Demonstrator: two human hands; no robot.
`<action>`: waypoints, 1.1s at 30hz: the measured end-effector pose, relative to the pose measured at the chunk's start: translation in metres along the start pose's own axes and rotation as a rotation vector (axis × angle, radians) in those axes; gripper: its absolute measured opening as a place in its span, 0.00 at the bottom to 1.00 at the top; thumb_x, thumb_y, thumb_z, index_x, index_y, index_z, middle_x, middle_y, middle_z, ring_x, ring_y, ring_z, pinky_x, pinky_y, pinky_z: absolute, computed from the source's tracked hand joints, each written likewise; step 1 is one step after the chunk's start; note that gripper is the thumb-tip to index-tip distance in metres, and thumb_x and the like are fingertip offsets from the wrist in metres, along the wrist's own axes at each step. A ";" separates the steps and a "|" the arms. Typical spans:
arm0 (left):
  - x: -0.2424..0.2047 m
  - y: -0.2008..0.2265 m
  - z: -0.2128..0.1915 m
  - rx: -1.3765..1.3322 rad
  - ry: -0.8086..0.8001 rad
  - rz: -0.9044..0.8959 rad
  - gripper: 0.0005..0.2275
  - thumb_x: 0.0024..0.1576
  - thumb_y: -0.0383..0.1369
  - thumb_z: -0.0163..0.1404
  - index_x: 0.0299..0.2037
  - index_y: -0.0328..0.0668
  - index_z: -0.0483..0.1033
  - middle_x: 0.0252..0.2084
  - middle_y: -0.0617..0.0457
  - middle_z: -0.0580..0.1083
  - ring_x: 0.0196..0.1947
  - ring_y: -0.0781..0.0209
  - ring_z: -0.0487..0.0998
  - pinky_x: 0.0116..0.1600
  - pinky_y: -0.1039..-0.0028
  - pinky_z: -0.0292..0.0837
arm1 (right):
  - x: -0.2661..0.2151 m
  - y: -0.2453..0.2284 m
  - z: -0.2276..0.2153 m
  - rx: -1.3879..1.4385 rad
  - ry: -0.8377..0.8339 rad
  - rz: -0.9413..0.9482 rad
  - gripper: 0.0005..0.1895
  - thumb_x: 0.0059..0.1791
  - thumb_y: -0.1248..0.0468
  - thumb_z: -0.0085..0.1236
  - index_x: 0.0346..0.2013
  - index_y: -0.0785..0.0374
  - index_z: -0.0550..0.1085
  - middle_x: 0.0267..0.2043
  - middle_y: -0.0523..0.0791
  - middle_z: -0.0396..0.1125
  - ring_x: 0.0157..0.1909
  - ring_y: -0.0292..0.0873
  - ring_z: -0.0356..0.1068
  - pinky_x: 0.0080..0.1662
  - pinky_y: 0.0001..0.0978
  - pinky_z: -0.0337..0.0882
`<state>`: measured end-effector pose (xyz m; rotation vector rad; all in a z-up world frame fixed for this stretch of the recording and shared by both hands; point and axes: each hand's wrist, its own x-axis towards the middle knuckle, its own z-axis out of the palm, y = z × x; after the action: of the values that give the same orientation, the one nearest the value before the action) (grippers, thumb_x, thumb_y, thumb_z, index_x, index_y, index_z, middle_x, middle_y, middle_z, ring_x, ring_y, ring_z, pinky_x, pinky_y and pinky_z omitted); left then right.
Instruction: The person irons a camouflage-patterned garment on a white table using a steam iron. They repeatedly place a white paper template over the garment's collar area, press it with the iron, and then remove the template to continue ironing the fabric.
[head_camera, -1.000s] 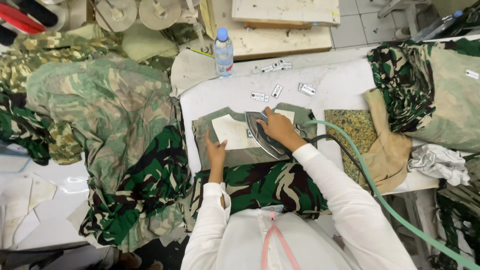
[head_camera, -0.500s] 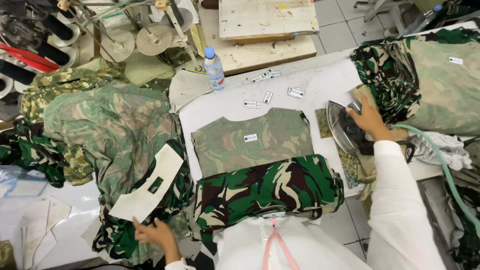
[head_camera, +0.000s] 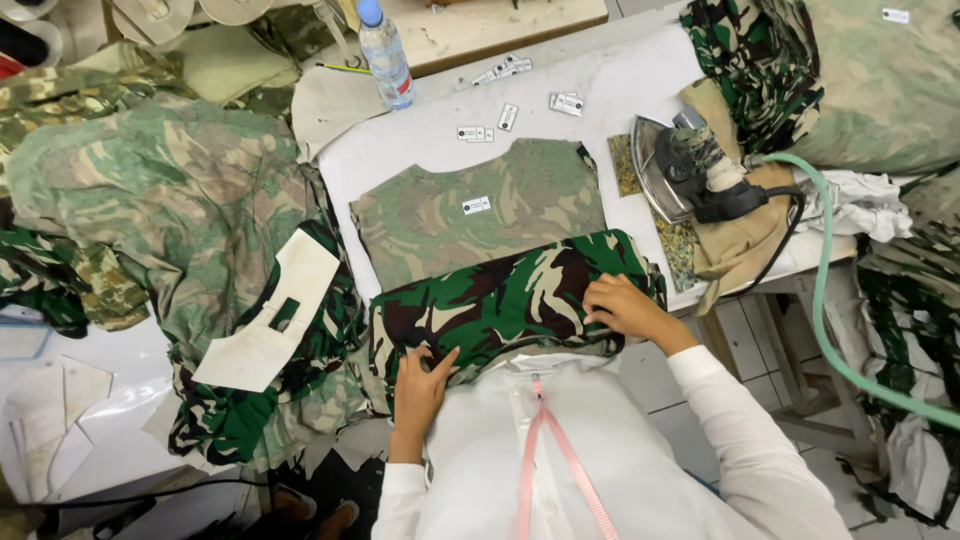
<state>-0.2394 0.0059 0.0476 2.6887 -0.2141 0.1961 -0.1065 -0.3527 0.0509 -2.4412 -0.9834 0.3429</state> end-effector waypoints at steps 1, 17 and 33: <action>0.001 0.000 0.000 -0.001 0.000 0.002 0.10 0.53 0.42 0.43 0.44 0.67 0.72 0.36 0.49 0.63 0.31 0.53 0.68 0.35 0.69 0.66 | -0.001 0.007 0.004 -0.001 0.001 0.002 0.08 0.39 0.54 0.54 0.21 0.49 0.65 0.25 0.34 0.60 0.36 0.38 0.60 0.39 0.30 0.56; 0.101 0.082 0.043 -0.163 -0.370 0.225 0.15 0.56 0.47 0.37 0.46 0.53 0.67 0.33 0.54 0.59 0.31 0.57 0.63 0.36 0.71 0.56 | 0.004 -0.030 -0.044 0.482 -0.052 0.272 0.07 0.44 0.65 0.51 0.22 0.62 0.70 0.26 0.44 0.67 0.36 0.45 0.65 0.46 0.38 0.62; 0.084 0.067 0.089 0.113 -0.088 0.148 0.13 0.45 0.27 0.51 0.41 0.46 0.67 0.30 0.51 0.60 0.28 0.55 0.65 0.29 0.71 0.59 | 0.013 -0.052 -0.026 0.090 0.105 0.427 0.22 0.40 0.45 0.54 0.32 0.56 0.58 0.20 0.47 0.63 0.26 0.48 0.66 0.32 0.37 0.64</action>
<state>-0.1596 -0.1020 0.0097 2.7977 -0.4424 0.1385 -0.1172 -0.3192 0.0992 -2.5425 -0.3872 0.3855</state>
